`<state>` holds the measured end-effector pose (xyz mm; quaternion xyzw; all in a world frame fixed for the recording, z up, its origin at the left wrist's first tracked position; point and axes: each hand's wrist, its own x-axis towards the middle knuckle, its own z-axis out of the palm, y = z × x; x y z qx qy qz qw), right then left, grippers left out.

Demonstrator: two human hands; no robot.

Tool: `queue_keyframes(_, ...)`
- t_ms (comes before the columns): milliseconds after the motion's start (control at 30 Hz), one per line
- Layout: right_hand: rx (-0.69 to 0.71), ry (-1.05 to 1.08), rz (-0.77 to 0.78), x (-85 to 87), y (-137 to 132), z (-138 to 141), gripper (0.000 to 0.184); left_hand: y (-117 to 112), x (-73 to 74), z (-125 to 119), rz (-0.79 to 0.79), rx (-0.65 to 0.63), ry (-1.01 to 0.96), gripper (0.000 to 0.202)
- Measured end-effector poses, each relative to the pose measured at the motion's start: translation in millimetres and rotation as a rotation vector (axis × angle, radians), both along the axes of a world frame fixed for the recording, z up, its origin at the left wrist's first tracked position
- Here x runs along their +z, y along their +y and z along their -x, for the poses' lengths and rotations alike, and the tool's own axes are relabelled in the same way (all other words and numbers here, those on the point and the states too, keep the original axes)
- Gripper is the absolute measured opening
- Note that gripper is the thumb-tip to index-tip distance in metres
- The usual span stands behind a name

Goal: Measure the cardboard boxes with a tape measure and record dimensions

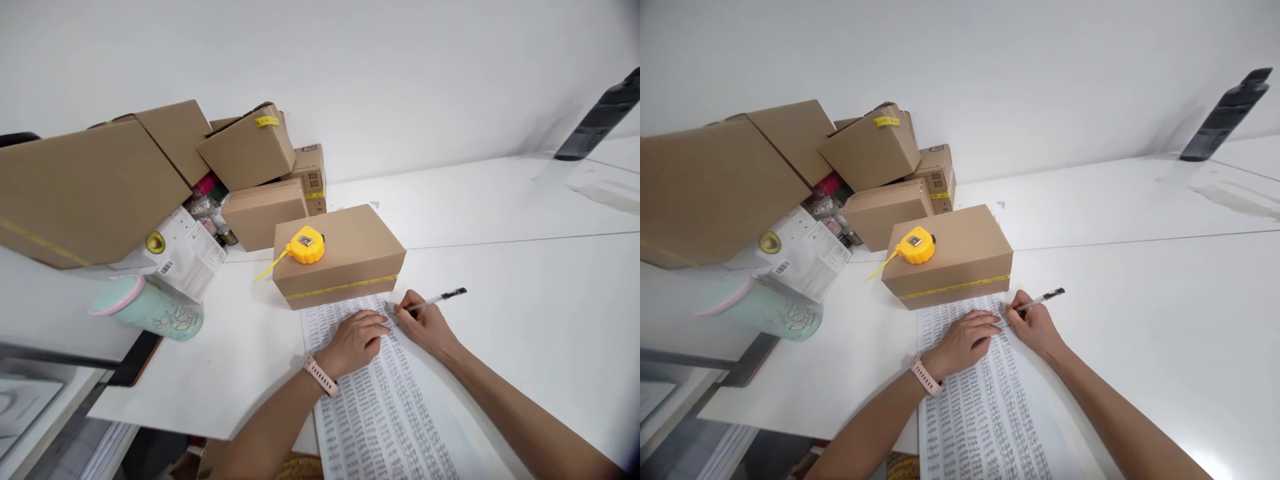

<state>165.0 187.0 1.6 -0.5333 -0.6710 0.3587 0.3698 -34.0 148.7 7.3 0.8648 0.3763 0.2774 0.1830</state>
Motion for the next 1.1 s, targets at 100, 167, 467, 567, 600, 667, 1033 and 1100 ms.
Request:
queue_keyframes(100, 0.000, 0.002, -0.002, -0.2, 0.3, -0.2, 0.022, 0.0, -0.1, 0.0, -0.004, -0.002, -0.006, 0.032)
queue_keyframes(167, -0.004, 0.001, 0.003, 0.1, 0.3, -0.3, 0.022, -0.1, 0.3, 0.0, -0.008, -0.003, -0.007, 0.032)
queue_keyframes(467, -0.029, 0.000, 0.022, 5.9, -1.9, -0.3, 0.023, 0.2, 0.2, -0.1, -0.001, -0.002, 0.000, 0.033)
queue_keyframes(567, -0.025, 0.000, 0.019, 5.8, -0.7, 0.5, 0.024, -0.4, 1.0, -0.1, 0.003, -0.002, -0.001, 0.033)
queue_keyframes(600, -0.024, 0.000, 0.017, 5.5, -0.3, 0.6, 0.024, -0.5, 1.3, 0.0, 0.006, -0.003, 0.000, 0.033)
queue_keyframes(667, -0.021, -0.005, 0.017, 4.9, -0.1, 0.3, 0.024, -0.4, 1.7, 0.0, 0.008, -0.006, 0.005, 0.033)
queue_keyframes(1033, -0.022, -0.004, 0.005, 2.9, -0.8, -1.6, 0.025, 0.0, 1.2, -0.3, -0.012, -0.004, 0.006, 0.034)
queue_keyframes(1100, -0.022, -0.012, 0.003, 2.0, -0.4, -1.7, 0.025, 0.1, 1.3, -0.2, -0.014, -0.003, 0.001, 0.033)
